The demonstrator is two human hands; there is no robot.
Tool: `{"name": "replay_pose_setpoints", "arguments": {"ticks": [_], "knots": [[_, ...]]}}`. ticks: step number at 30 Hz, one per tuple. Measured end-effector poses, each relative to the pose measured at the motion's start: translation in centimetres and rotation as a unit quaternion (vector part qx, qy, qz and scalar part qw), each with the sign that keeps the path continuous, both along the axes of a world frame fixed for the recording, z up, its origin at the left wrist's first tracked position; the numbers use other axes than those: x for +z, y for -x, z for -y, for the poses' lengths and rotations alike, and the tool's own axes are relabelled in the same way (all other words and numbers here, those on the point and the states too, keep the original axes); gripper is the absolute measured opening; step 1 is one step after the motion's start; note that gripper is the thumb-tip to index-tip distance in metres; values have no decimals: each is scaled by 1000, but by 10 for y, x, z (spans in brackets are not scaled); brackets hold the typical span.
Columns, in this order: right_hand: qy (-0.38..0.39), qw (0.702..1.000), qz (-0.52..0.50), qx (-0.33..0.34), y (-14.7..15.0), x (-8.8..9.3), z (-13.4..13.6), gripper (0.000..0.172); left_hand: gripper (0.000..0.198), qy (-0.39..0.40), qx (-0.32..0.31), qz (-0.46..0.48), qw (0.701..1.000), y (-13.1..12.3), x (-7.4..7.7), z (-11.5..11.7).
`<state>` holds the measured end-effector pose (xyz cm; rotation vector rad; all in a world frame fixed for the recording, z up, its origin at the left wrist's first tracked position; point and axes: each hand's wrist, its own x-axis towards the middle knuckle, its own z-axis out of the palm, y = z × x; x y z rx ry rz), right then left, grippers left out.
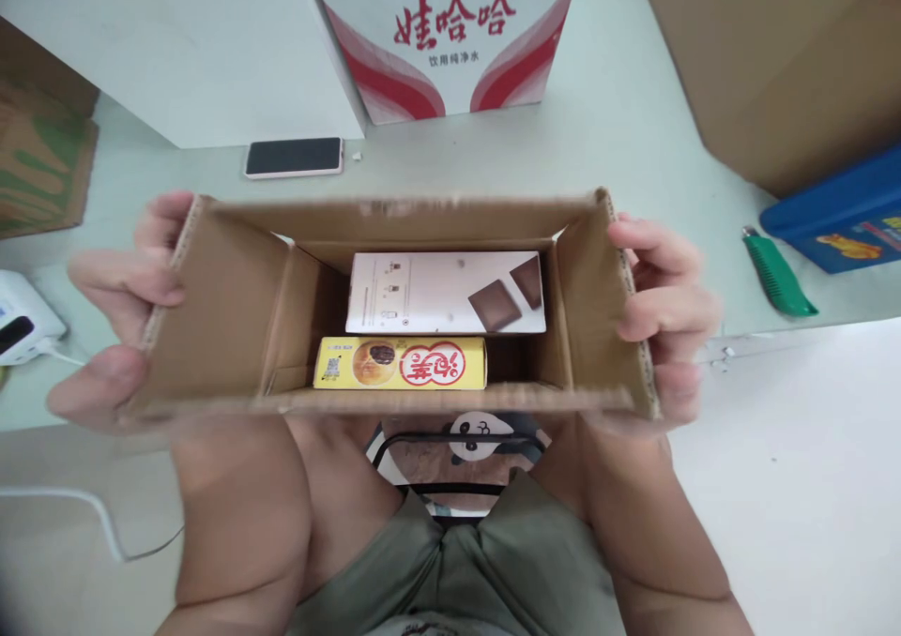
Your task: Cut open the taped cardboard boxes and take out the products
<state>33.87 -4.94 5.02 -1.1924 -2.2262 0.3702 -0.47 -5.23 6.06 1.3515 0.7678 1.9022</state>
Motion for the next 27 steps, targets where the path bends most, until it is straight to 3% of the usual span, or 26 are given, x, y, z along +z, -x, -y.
{"name": "replay_pose_setpoints", "arguments": {"ticks": [5, 8, 10, 12, 14, 18, 21, 23, 27], "knots": [[-43, 999, -19, -21, -1, -1, 16, 30, 45, 1, -63, -123, 990, 28, -14, 3], [-164, 972, -166, -30, -1, 2, 25, 34, 48, -6, -58, -216, 975, 37, -18, 11], [-196, 955, -220, -35, -2, 14, 32, 35, 45, -5, -52, -257, 965, 38, -16, 18], [-167, 977, -125, -37, -3, 37, 40, 30, 43, 2, -50, -276, 960, 38, -11, 24], [-153, 987, 42, -33, 0, 64, 48, 24, 43, 2, -50, -284, 958, 37, -8, 28], [-210, 945, 248, 41, 24, 107, 58, 22, 39, -11, -44, -282, 958, 37, -8, 29], [-219, 899, 366, 97, 52, 116, 58, 28, 36, -18, -42, -269, 962, 34, -10, 29], [-187, 881, 424, 97, 69, 115, 55, 38, 35, -14, -50, -264, 963, 33, -11, 28], [-90, 892, 441, 49, 87, 114, 45, 33, 33, 0, -54, -254, 966, 33, -11, 28]]}}
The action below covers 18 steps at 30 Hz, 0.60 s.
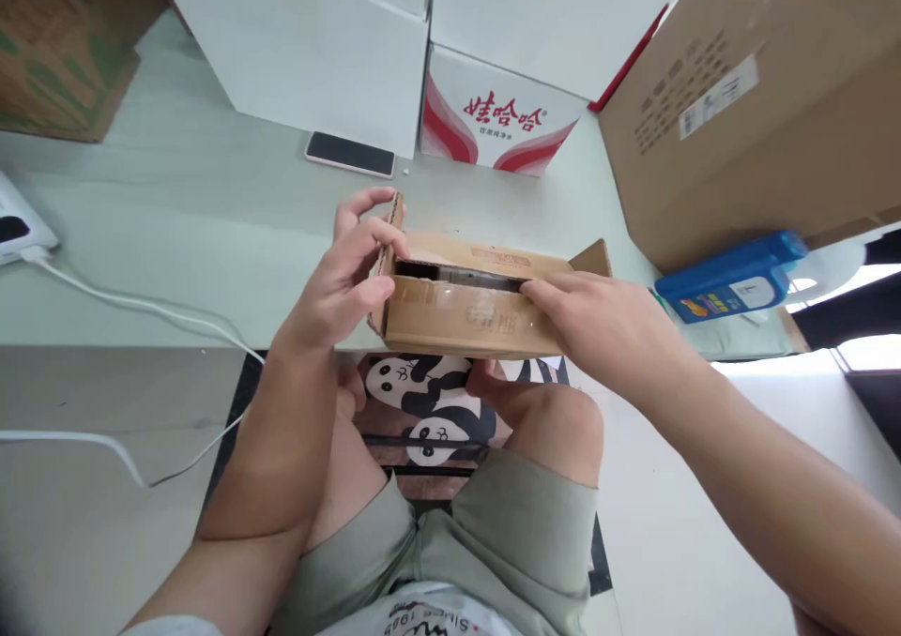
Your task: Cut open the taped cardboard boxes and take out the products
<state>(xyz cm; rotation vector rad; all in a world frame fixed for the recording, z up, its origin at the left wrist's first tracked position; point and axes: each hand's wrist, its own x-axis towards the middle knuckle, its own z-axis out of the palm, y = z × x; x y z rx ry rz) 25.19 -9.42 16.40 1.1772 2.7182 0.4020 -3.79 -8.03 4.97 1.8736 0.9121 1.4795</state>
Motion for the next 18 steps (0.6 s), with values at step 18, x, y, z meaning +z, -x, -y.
{"name": "replay_pose_setpoints", "arguments": {"ticks": [18], "knots": [[279, 959, -39, 33, -25, 6, -17, 70, 26, 23, -43, 6, 999, -8, 1, -1]]}}
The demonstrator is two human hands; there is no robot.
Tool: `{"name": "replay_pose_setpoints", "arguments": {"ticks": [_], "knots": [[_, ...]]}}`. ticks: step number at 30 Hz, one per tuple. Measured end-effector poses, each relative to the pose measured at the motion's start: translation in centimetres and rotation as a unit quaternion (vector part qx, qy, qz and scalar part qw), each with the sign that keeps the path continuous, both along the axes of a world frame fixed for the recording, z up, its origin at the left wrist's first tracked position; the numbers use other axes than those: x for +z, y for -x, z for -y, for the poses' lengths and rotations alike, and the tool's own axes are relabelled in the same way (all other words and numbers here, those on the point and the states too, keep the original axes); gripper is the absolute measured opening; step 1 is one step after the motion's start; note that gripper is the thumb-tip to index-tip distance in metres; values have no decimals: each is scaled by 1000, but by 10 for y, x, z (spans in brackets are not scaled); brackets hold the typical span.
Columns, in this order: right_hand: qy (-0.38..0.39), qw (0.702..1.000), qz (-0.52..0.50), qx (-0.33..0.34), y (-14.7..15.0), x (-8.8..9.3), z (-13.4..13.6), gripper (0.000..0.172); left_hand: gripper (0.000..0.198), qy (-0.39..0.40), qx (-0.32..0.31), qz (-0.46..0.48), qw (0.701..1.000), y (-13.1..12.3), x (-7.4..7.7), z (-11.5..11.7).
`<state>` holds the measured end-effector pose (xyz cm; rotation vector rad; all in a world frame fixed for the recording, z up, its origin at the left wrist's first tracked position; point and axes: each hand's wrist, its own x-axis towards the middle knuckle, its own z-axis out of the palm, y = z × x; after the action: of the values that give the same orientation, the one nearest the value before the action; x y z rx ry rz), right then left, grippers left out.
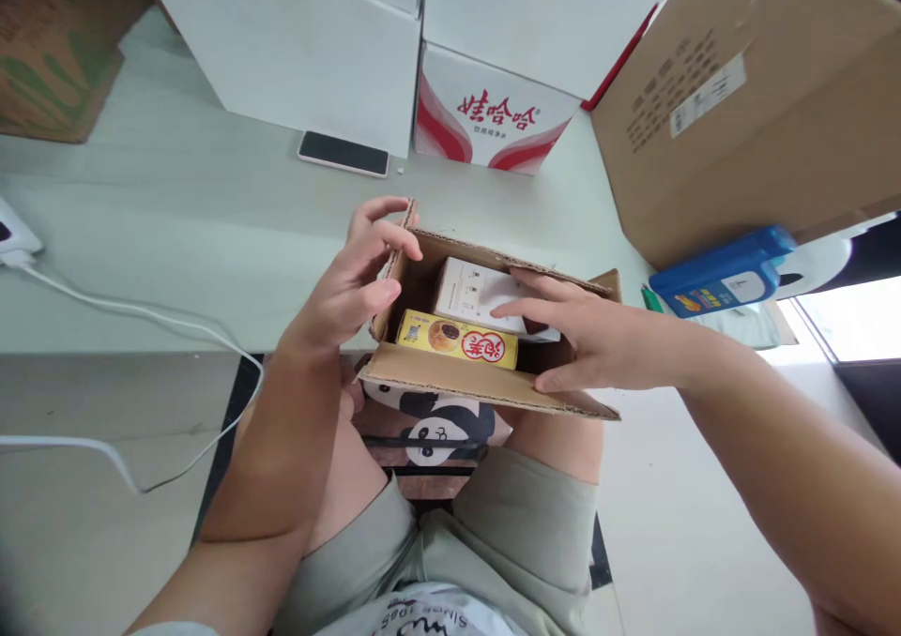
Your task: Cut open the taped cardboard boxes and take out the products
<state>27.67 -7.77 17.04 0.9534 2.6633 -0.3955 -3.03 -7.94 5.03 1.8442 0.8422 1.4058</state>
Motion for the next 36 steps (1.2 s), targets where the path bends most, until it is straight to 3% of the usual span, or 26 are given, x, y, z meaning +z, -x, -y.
{"name": "replay_pose_setpoints", "arguments": {"ticks": [3, 7, 13, 19, 22, 24, 27, 30, 33, 36], "knots": [[-44, 999, 25, -17, 8, -20, -8, 81, 27, 5, 0, 5, 1000, -1, -2, -1], [-169, 982, 78, -21, 22, -39, -15, 84, 31, -6, 27, 18, 999, 0, -8, -6], [-228, 965, 126, -14, 35, -37, -19, 74, 41, -33, 50, -7, 998, -1, -8, -8], [-203, 976, 57, -60, 31, -34, -20, 69, 50, -44, 23, -53, 997, 5, 13, 18], [-187, 978, 6, -96, 28, -30, -22, 71, 53, -42, -7, -121, 992, 5, 18, 30], [-189, 975, -28, -115, 26, -25, -26, 70, 44, -33, -6, -151, 988, 4, 15, 32], [-199, 970, -63, -126, 26, -19, -37, 67, 26, -26, 38, -159, 986, 1, 5, 24], [-212, 965, -82, -129, 27, -11, -55, 71, 21, -24, 109, -141, 984, 1, -6, 8], [-243, 956, -113, -115, 26, 9, -69, 78, 27, -5, 166, -110, 980, -2, -14, -5], [-319, 931, -151, -94, 19, 41, -66, 74, 37, 18, 187, -83, 979, -8, -18, -12]]}}
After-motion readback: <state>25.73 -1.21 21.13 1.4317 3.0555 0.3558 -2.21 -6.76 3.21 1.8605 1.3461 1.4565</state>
